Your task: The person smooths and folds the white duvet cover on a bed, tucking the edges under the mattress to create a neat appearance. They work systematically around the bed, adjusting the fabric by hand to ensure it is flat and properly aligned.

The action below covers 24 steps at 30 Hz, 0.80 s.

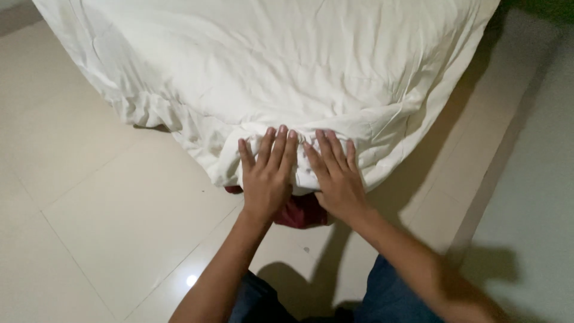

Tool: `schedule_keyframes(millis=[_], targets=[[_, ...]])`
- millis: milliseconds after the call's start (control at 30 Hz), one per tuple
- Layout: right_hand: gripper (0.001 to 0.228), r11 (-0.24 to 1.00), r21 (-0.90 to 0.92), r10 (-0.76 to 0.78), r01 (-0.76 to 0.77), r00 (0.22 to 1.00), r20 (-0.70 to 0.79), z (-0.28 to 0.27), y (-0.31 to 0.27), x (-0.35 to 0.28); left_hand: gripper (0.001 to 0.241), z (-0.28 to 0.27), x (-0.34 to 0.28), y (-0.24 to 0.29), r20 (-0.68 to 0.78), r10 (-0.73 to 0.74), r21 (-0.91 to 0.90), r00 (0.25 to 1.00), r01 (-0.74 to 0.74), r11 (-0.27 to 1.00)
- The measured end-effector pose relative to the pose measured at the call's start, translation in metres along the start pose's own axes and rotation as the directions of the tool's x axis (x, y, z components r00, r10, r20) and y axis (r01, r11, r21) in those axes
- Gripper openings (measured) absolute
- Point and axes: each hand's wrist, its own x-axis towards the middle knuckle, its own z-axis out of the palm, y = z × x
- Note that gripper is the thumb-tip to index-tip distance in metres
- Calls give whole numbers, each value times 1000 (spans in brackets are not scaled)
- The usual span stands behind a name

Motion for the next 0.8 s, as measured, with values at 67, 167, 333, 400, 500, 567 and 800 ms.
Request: schedule_keyframes(millis=[67,167,333,400,500,567,800], targets=[[87,1000,-13,25,-24,1000,17,1,1,-2,48,-8,-2,7,32,-4,-15,999,4,1000],[85,998,-24,54,-53,998,19,2,12,7,47,-13,12,11,33,11,-25,999,-10,1000],[75,993,-23,117,-115,988,100,-4,11,-8,40,-23,-2,21,70,59,-153,996,-48,987],[67,996,10,91,-92,993,75,-7,5,-18,45,-43,-2,27,139,61,-169,988,-37,985],[64,996,29,80,-81,995,57,-12,-1,-23,47,-58,-4,30,164,78,-208,983,-43,977],[59,997,12,79,-80,996,38,-12,0,-26,45,-60,-5,29,172,80,-220,982,-41,975],[57,987,94,124,-131,989,75,-33,17,-10,41,-62,33,4,184,44,-394,982,33,918]])
